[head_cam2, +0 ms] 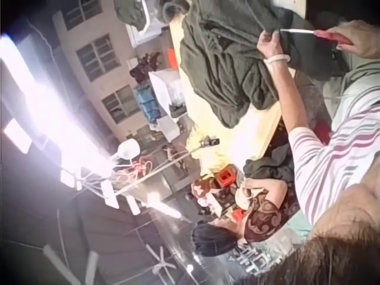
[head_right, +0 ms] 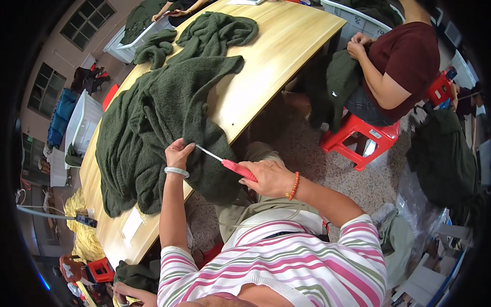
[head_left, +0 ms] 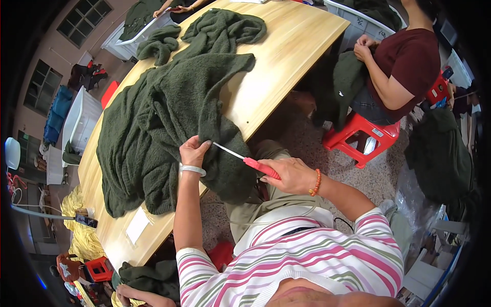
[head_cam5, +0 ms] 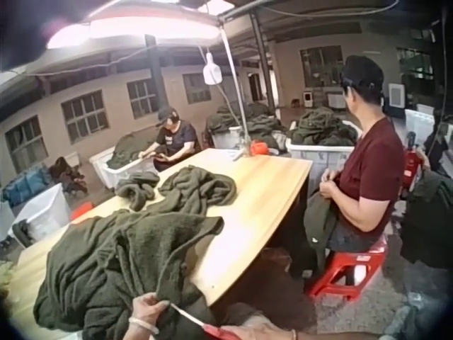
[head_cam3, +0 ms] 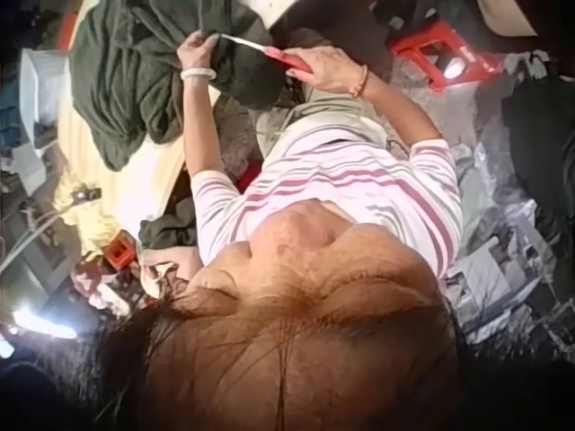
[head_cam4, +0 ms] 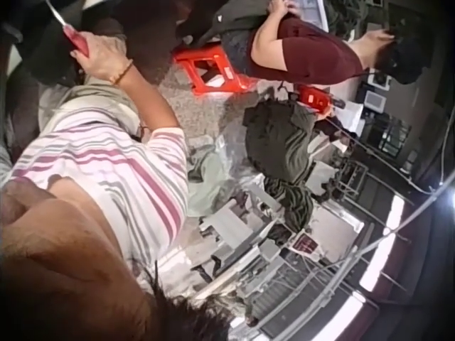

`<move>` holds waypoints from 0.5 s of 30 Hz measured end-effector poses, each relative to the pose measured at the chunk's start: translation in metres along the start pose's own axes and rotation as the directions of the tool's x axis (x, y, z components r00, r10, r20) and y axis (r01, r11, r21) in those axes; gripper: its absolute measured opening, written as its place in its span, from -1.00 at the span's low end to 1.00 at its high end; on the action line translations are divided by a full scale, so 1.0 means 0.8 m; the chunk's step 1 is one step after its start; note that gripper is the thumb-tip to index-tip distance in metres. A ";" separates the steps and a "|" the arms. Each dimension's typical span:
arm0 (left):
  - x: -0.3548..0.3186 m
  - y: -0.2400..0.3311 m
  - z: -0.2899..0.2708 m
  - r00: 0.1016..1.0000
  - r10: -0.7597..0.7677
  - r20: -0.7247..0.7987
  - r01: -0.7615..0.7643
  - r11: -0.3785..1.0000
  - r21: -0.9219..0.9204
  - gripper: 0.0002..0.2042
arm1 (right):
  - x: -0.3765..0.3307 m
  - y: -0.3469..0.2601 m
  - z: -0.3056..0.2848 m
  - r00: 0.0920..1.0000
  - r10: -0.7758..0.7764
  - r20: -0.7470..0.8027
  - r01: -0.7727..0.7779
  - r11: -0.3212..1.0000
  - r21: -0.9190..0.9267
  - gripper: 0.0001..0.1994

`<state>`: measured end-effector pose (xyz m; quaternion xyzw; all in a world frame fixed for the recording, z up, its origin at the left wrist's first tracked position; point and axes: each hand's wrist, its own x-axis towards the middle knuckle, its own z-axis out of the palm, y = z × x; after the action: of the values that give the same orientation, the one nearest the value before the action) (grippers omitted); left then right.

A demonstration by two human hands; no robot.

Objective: Trimming loose threads from green fabric garments using scissors.

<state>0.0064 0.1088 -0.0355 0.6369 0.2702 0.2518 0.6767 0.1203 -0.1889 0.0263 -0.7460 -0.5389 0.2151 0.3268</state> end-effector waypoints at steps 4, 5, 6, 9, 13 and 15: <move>0.001 0.001 0.002 0.999 0.039 0.004 -0.039 0.998 0.058 -0.75 | 0.001 -0.003 0.001 0.998 0.049 0.040 -0.048 0.998 -0.027 -0.55; -0.001 0.001 0.004 0.999 0.040 0.004 -0.040 0.997 0.066 -0.76 | 0.001 -0.002 0.002 0.997 0.059 0.050 -0.057 0.998 -0.039 -0.55; -0.003 0.004 0.006 0.999 0.043 0.001 -0.043 0.996 0.075 -0.76 | 0.001 -0.002 0.003 0.997 0.062 0.046 -0.060 0.997 -0.038 -0.55; -0.003 0.004 0.006 0.998 0.056 0.006 -0.056 0.993 0.103 -0.76 | 0.002 -0.004 0.005 0.998 0.035 0.043 -0.034 0.999 -0.036 -0.55; -0.006 0.008 -0.002 0.996 0.059 0.073 -0.064 0.995 0.074 -0.78 | 0.002 -0.005 0.003 1.000 -0.002 0.001 0.002 1.000 0.004 -0.56; -0.009 0.019 -0.005 0.998 -0.016 0.061 0.014 0.999 0.037 -0.80 | 0.001 0.000 0.001 1.000 -0.020 -0.016 0.021 0.999 0.025 -0.57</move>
<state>-0.0017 0.1075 -0.0199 0.6544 0.2587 0.2220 0.6750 0.1201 -0.1877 0.0252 -0.7379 -0.5411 0.2127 0.3428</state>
